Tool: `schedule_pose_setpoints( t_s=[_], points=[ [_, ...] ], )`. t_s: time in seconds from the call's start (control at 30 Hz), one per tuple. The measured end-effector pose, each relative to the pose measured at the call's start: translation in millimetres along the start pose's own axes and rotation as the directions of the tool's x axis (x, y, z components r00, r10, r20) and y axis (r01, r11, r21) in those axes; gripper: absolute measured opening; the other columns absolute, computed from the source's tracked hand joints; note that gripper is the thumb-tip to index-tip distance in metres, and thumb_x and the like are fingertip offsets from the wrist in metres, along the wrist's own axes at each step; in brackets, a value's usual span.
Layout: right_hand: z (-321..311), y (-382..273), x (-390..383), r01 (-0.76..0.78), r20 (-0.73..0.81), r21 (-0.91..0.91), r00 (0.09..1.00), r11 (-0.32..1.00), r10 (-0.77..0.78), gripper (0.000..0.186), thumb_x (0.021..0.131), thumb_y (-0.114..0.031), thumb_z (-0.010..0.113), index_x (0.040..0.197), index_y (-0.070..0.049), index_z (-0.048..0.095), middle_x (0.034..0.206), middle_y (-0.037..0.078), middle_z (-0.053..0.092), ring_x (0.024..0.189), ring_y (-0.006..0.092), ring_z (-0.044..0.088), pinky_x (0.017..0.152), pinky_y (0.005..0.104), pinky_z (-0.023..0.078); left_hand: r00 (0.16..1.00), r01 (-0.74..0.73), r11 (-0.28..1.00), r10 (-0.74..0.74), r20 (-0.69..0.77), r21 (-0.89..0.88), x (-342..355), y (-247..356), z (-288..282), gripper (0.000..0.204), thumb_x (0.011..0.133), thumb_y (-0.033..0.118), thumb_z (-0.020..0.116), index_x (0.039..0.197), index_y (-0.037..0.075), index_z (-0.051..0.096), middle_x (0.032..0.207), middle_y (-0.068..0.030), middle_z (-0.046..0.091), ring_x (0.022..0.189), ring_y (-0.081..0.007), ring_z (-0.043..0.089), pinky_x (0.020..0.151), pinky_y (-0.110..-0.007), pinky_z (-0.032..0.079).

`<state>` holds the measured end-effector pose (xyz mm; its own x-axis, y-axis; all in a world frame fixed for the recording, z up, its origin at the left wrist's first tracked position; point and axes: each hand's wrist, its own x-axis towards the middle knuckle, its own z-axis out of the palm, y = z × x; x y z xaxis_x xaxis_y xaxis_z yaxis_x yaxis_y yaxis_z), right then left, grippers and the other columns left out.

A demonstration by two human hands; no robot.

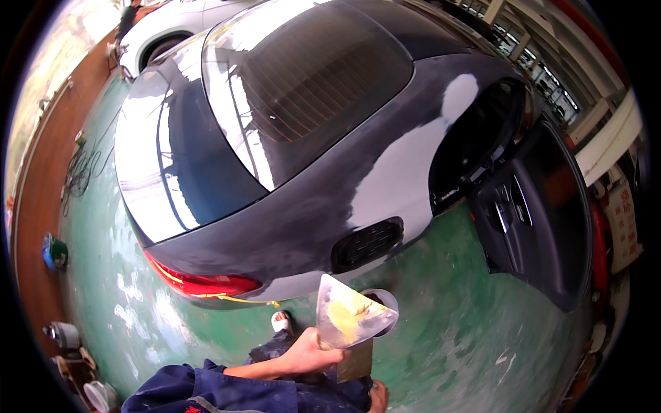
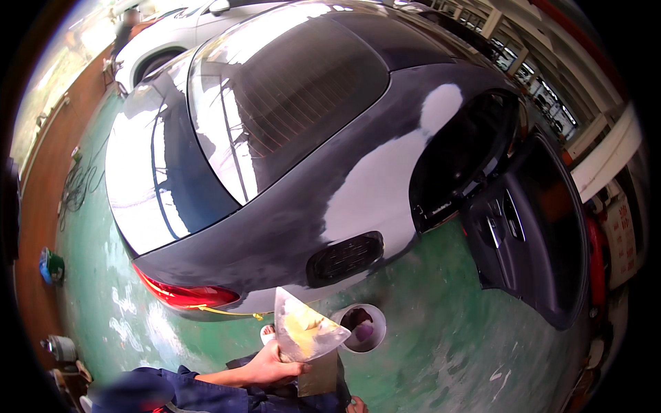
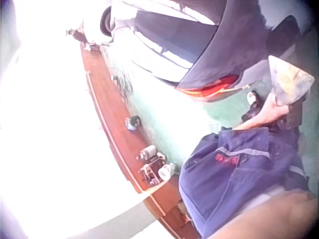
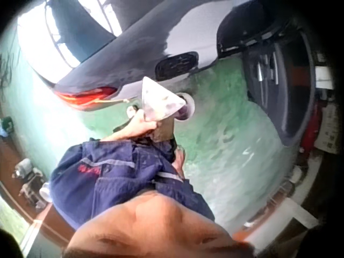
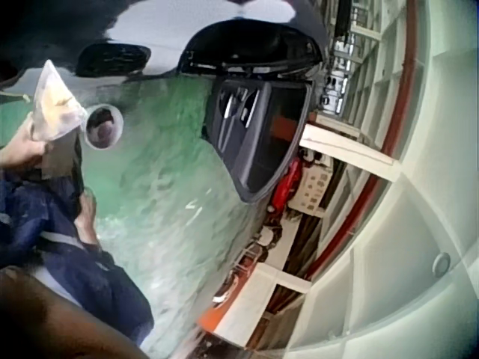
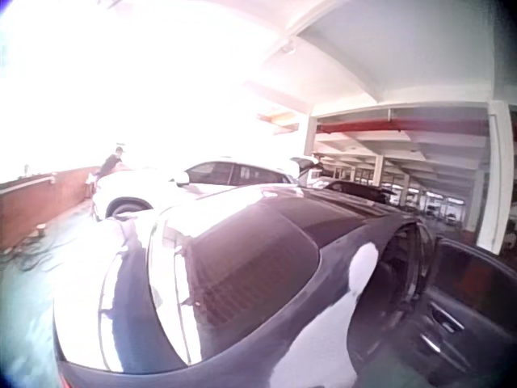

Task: The person scoops body filler from a container onto a metal spreader and applies it to the rear bumper of a black car using a yellow sponge and the spreader. The person smooths the filler over the damaged area and continues applying it to the trunk lid.

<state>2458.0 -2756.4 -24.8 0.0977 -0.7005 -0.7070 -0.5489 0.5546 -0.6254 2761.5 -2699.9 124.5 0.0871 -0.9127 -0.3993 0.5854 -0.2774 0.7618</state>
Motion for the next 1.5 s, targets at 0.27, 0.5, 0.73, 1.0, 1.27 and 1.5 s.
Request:
schedule_pose_setpoints(
  t_s=[0.27, 0.5, 0.73, 1.0, 1.27, 1.5],
  points=[
    [-65.2, -215.3, 69.8, 0.16, 0.662, 0.467, 0.588, 0.87, -0.464, 0.052, 0.102, -0.032, 0.058, 0.136, 0.008, 0.052, 0.117, 0.016, 0.067, 0.096, 0.022, 0.068, 0.083, 0.0374, 0.055, 0.974, -0.205, 0.978, 0.208, -0.088, 0.038, 72.4, -3.3, 25.1, 0.028, 0.092, 0.013, 0.072, 0.117, 0.001, 0.068, 0.093, 0.0009, 0.068, 0.08, -0.0062, 0.059, 0.07, -0.027, 0.05],
    [-35.9, -337.0, 101.2, 0.105, 0.569, 0.548, 0.68, 0.83, -0.462, 0.038, 0.1, -0.013, 0.063, 0.135, 0.002, 0.054, 0.123, 0.009, 0.066, 0.106, 0.0151, 0.062, 0.094, 0.032, 0.05, 0.974, -0.145, 0.987, 0.154, -0.165, 0.063, 141.2, 39.0, 66.1, 0.039, 0.093, 0.022, 0.078, 0.123, 0.0, 0.066, 0.109, -0.0028, 0.071, 0.098, -0.0102, 0.063, 0.088, -0.029, 0.052],
    [-62.2, -396.5, 140.2, 0.94, -0.042, 0.248, 0.252, 0.234, -0.967, 0.017, 0.098, -0.008, 0.06, 0.112, 0.0, 0.061, 0.104, 0.011, 0.062, 0.091, 0.0213, 0.057, 0.081, 0.0343, 0.05, 0.96, -0.168, 0.986, 0.164, -0.228, -0.001, 167.0, 80.1, 91.8, 0.035, 0.105, 0.024, 0.06, 0.135, 0.007, 0.063, 0.074, 0.0056, 0.055, 0.064, -0.0018, 0.049, 0.055, -0.022, 0.039],
    [-72.1, -450.5, 132.6, 0.745, 0.257, -0.289, -0.544, -0.601, -0.799, 0.037, 0.079, 0.001, 0.057, 0.113, -0.006, 0.069, 0.113, 0.007, 0.066, 0.09, 0.0242, 0.049, 0.069, 0.0356, 0.041, 0.914, -0.233, 0.972, 0.21, -0.347, -0.027, 200.0, 94.6, 114.0, 0.027, 0.104, 0.018, 0.062, 0.125, 0.0, 0.065, 0.094, 0.0016, 0.064, 0.085, -0.0051, 0.054, 0.075, -0.024, 0.047],
    [-44.2, -444.9, 127.0, 0.716, 0.259, -0.269, -0.59, -0.644, -0.765, 0.026, 0.079, 0.001, 0.061, 0.101, -0.004, 0.073, 0.104, 0.008, 0.07, 0.082, 0.0227, 0.049, 0.068, 0.0353, 0.037, 0.861, -0.316, 0.948, 0.277, -0.427, -0.022, 201.1, 88.1, 112.4, 0.026, 0.104, 0.019, 0.063, 0.12, 0.0, 0.065, 0.102, -0.0006, 0.067, 0.093, -0.0068, 0.055, 0.084, -0.027, 0.049],
    [-30.0, -440.8, 114.2, 0.729, 0.227, -0.234, -0.603, -0.643, -0.765, 0.025, 0.076, 0.005, 0.065, 0.099, -0.002, 0.073, 0.099, 0.011, 0.07, 0.079, 0.023, 0.05, 0.066, 0.0362, 0.037, 0.836, -0.339, 0.941, 0.305, -0.457, 0.007, 193.6, 83.6, 109.0, 0.025, 0.104, 0.019, 0.063, 0.12, -0.001, 0.065, 0.105, -0.0021, 0.069, 0.097, -0.0066, 0.057, 0.086, -0.028, 0.05]
  ],
)
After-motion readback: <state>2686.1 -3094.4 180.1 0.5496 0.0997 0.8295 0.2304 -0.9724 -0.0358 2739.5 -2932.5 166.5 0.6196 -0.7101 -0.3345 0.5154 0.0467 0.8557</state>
